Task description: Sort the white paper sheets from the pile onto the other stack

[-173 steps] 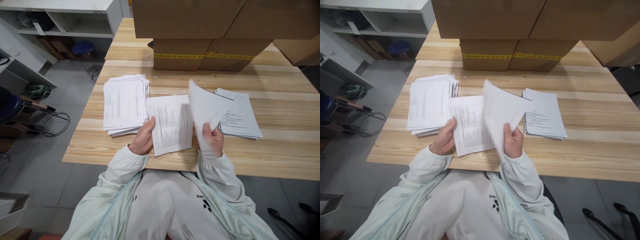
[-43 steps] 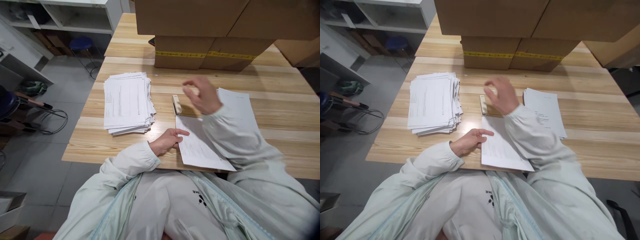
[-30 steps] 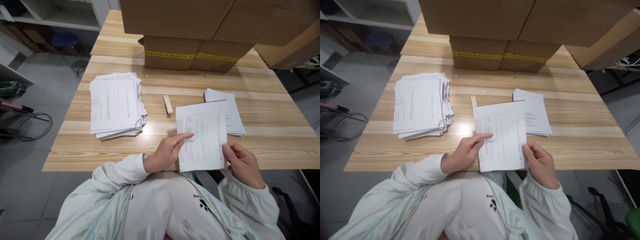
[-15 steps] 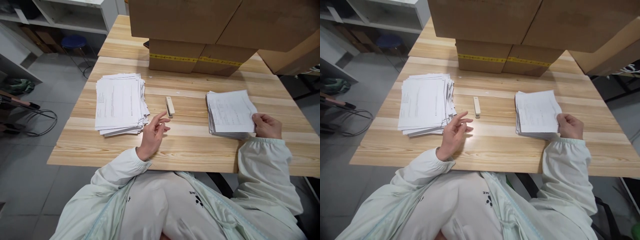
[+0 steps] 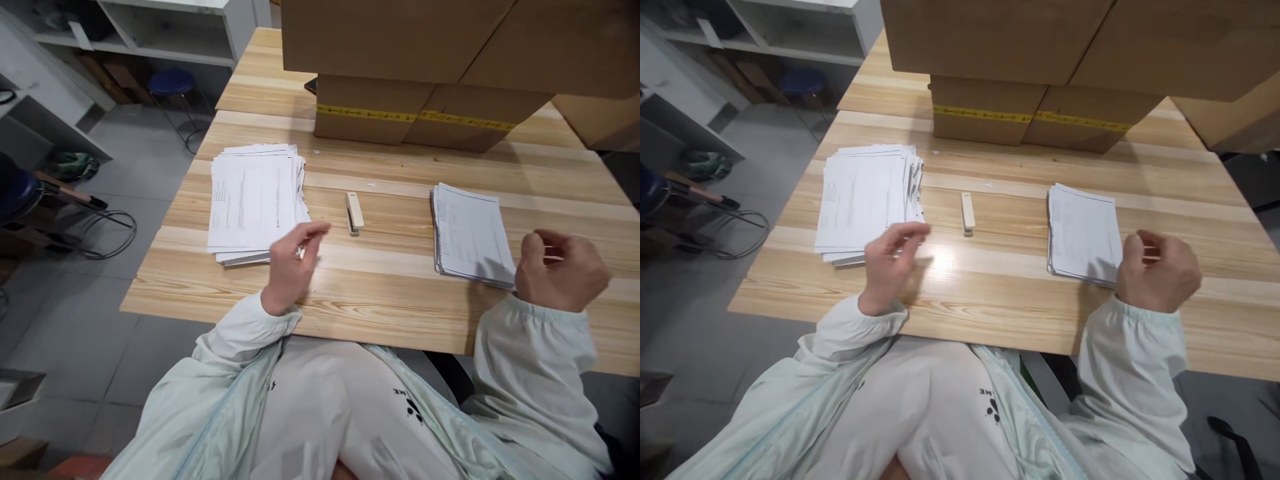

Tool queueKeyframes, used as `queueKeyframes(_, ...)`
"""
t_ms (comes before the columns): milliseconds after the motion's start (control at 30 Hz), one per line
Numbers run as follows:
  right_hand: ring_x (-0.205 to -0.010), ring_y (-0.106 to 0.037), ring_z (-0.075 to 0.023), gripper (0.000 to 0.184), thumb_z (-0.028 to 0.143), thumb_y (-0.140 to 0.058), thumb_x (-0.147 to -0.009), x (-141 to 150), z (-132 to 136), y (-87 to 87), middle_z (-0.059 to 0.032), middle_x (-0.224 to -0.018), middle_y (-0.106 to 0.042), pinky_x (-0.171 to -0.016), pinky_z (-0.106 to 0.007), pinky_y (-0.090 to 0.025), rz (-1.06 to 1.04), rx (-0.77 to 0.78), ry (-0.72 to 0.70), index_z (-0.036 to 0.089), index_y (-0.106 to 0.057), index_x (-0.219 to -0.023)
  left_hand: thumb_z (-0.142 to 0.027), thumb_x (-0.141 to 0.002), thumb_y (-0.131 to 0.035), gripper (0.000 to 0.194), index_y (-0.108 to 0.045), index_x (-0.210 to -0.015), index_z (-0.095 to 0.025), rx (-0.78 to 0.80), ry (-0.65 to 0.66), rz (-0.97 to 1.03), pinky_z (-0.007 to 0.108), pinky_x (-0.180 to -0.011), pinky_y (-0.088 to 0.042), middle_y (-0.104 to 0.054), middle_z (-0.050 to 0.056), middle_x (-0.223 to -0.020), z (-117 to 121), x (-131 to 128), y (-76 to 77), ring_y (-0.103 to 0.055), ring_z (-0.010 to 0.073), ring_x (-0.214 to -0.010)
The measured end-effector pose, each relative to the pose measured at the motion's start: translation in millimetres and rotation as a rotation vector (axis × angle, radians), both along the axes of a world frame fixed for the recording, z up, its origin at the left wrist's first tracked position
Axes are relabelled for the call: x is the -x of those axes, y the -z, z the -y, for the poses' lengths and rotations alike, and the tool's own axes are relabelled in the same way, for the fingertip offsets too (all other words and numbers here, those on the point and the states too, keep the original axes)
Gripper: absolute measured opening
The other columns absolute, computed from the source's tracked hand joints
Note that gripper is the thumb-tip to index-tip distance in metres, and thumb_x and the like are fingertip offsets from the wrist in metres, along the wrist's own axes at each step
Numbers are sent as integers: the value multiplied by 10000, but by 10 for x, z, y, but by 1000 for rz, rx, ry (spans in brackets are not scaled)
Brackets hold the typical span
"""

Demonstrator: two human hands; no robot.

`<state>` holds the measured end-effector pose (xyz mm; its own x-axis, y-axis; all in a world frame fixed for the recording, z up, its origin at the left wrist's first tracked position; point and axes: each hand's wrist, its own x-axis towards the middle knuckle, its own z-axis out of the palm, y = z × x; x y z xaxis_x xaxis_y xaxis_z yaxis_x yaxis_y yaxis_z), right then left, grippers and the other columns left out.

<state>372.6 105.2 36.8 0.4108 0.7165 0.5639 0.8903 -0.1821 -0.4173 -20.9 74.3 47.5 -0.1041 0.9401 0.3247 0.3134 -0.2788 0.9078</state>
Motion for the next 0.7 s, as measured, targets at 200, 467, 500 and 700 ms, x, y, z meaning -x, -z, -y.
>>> queueKeyframes(200, -759, -677, -205, 167, 408, -632, -858, 1510, 124, -164, -82, -904, -739, -706, -384, -540, -429, 253, -805, 276, -717, -916, -172, -805, -718, 313, -640, -1106, -209, -2, -42, -595, 504, -1155, -430, -633, 99, -1370, -212, 795, 74, -500, 298, -1394)
queueKeyframes(467, -653, -541, -127, 246, 411, -727, -739, 2791, -248, 262, -1, -765, -627, -584, -282, -463, -996, 451, -1077, 203, -621, -817, -212, -768, -798, 559, -553, -1271, -194, 41, 68, -698, 515, -1184, -389, -539, 156, -1482, -151, 979, 212, -410, 306, -1470)
queueKeyframes(500, -651, -529, -122, 240, 400, -728, -730, 2873, -275, 282, 7, -754, -614, -580, -274, -451, -1021, 433, -1071, 204, -614, -809, -240, -773, -800, 562, -553, -1275, -197, 43, 68, -687, 511, -1180, -394, -544, 156, -1480, -147, 986, 208, -417, 305, -1466)
queueKeyframes(700, -593, -486, -106, 220, 361, -730, -682, 3091, -318, 350, 35, -669, -565, -565, -269, -410, -1096, 427, -1049, 206, -608, -780, -368, -821, -761, 537, -557, -1288, -199, 46, 89, -626, 490, -1182, -388, -553, 152, -1473, -142, 1032, 206, -412, 290, -1471)
